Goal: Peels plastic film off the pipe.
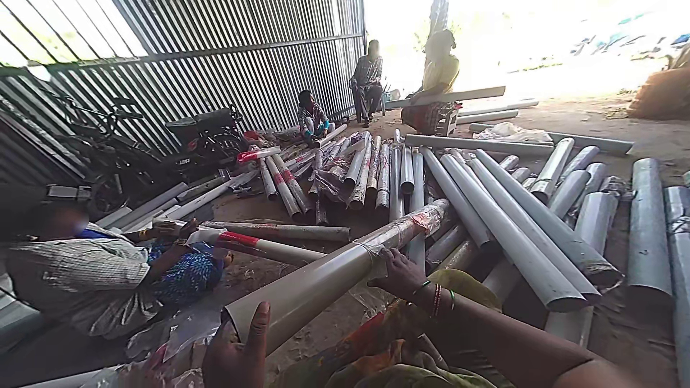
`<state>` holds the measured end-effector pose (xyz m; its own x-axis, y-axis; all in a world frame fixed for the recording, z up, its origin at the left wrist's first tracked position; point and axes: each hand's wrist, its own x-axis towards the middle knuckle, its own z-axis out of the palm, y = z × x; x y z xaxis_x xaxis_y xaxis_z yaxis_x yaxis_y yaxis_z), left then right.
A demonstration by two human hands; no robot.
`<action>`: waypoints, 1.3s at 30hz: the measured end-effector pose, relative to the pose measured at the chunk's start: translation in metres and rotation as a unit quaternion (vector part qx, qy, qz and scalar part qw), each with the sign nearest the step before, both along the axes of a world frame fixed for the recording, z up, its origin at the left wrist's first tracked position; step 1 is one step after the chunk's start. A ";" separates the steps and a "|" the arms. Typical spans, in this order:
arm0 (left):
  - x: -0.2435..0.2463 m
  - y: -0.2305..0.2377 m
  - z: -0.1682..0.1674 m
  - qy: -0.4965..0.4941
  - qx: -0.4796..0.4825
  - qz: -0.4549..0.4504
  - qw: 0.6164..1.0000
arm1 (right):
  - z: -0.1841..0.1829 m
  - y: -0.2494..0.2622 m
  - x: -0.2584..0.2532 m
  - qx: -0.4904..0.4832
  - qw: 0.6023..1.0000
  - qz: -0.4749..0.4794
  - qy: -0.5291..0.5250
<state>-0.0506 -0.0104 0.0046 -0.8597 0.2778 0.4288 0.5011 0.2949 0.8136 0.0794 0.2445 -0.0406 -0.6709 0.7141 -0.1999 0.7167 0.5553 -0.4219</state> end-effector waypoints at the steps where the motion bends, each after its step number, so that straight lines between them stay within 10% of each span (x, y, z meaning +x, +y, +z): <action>1: 0.001 0.000 0.000 0.002 -0.002 -0.002 1.000 | 0.000 -0.002 -0.001 0.003 1.000 -0.006 -0.008; 24: 0.003 0.005 -0.003 -0.010 0.049 0.009 0.999 | -0.002 0.005 -0.009 0.013 0.996 0.059 -0.061; 39: 0.004 0.005 -0.005 0.003 0.044 0.020 0.999 | -0.023 0.019 -0.001 -0.069 0.990 0.092 0.083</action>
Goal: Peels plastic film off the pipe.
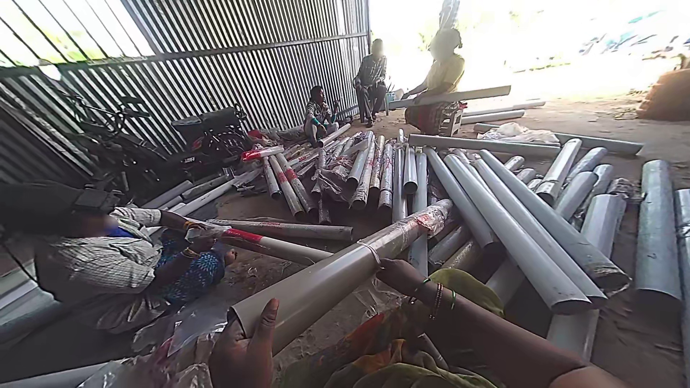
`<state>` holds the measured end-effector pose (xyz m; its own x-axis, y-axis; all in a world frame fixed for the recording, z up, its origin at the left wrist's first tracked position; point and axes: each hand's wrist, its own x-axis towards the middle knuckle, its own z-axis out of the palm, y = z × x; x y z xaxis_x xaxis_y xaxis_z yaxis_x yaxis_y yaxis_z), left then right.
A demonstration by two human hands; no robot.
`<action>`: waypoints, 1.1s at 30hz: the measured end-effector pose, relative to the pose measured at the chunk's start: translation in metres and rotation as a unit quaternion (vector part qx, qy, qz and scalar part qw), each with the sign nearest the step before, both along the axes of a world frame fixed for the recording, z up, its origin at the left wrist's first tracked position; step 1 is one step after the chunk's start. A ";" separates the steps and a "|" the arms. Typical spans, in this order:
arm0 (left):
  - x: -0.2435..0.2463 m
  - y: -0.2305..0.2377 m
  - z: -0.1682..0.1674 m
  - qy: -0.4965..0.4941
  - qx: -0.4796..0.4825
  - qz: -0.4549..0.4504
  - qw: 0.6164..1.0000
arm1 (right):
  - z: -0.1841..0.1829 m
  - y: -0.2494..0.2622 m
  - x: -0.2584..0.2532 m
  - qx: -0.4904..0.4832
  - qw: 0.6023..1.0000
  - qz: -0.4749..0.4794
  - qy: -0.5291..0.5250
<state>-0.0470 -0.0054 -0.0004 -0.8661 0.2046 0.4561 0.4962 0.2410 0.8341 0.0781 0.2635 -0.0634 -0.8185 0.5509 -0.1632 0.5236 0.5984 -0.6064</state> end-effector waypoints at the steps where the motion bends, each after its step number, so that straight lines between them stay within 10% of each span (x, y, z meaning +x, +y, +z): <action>1: 0.000 0.000 0.000 0.000 0.000 0.001 1.000 | 0.000 0.000 0.000 -0.001 1.000 0.000 0.001; 33: -0.001 0.001 -0.002 0.018 -0.009 0.012 1.000 | -0.002 -0.005 0.004 -0.030 0.999 -0.007 0.013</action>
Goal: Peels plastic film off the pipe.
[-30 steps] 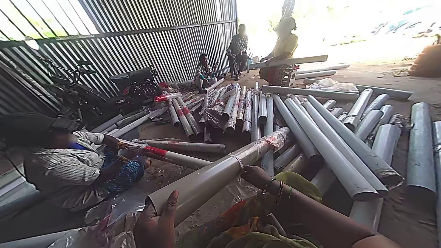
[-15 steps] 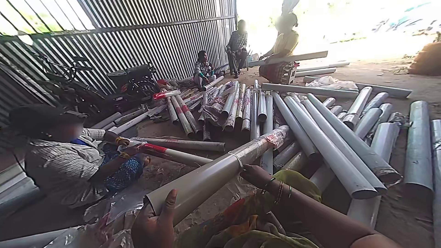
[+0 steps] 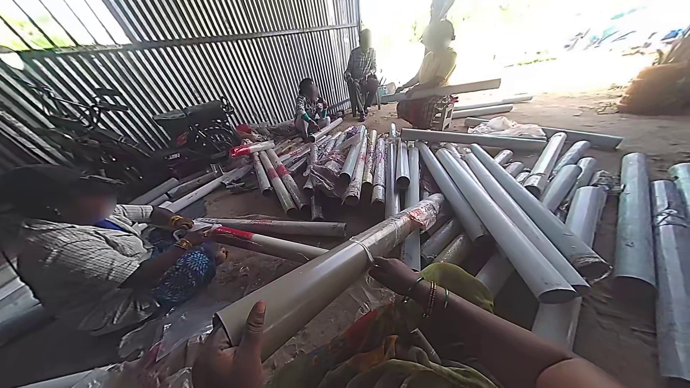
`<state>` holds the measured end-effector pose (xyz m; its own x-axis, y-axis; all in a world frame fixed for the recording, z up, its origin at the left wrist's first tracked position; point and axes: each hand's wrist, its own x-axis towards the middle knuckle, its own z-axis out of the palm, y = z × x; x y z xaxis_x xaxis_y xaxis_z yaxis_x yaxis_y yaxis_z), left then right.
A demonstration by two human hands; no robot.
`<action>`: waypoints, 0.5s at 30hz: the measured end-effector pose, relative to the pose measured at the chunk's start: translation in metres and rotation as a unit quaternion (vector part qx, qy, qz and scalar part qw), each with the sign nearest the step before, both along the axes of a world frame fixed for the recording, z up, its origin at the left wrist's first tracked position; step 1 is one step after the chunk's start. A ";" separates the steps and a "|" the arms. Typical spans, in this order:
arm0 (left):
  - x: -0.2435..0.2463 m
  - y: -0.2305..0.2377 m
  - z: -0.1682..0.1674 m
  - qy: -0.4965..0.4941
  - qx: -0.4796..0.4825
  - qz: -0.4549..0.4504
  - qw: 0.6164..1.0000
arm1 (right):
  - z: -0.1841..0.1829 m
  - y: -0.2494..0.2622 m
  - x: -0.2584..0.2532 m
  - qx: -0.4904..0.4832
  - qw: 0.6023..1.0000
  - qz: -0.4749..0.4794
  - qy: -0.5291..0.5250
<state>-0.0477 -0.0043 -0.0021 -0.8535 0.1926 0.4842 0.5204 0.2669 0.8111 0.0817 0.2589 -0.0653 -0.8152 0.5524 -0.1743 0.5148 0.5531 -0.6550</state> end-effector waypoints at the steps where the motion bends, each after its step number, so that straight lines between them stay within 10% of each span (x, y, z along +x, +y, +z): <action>1: 0.000 0.000 0.000 0.000 0.003 -0.001 1.000 | 0.000 0.000 0.000 0.000 1.000 -0.002 0.001; 15: -0.001 0.000 0.000 0.000 -0.014 0.012 1.000 | -0.006 0.002 0.000 -0.004 1.000 -0.003 0.007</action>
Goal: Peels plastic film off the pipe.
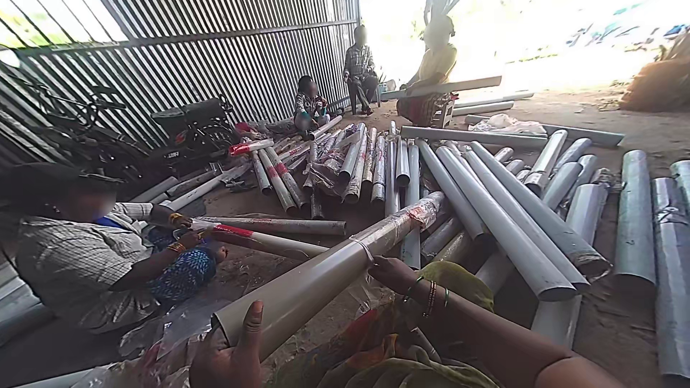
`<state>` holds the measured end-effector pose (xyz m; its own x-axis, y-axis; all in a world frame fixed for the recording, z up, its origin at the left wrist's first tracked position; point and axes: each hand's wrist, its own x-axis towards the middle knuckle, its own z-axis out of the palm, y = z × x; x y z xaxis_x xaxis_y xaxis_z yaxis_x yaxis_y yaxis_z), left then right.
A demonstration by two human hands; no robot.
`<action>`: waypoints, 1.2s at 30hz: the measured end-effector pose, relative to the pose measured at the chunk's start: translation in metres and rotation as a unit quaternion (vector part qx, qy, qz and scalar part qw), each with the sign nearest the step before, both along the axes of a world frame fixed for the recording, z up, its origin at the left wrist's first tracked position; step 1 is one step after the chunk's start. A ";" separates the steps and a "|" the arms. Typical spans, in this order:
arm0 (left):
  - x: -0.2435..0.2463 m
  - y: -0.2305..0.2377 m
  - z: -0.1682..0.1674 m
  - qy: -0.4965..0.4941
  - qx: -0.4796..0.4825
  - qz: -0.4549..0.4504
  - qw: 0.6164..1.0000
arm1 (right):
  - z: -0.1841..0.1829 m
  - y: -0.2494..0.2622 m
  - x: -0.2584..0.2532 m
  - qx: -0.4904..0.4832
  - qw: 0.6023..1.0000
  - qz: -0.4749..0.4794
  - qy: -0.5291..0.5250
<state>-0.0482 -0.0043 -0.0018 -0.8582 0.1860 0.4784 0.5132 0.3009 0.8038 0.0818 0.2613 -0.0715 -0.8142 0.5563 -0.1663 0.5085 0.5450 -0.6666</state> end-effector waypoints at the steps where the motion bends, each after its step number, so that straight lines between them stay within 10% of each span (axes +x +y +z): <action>1: 0.000 0.000 0.000 0.000 0.000 0.001 1.000 | 0.000 0.000 0.000 0.000 1.000 0.001 -0.001; 36: -0.002 0.001 -0.001 0.004 -0.001 0.006 1.000 | 0.006 -0.006 -0.001 0.032 0.999 0.005 -0.032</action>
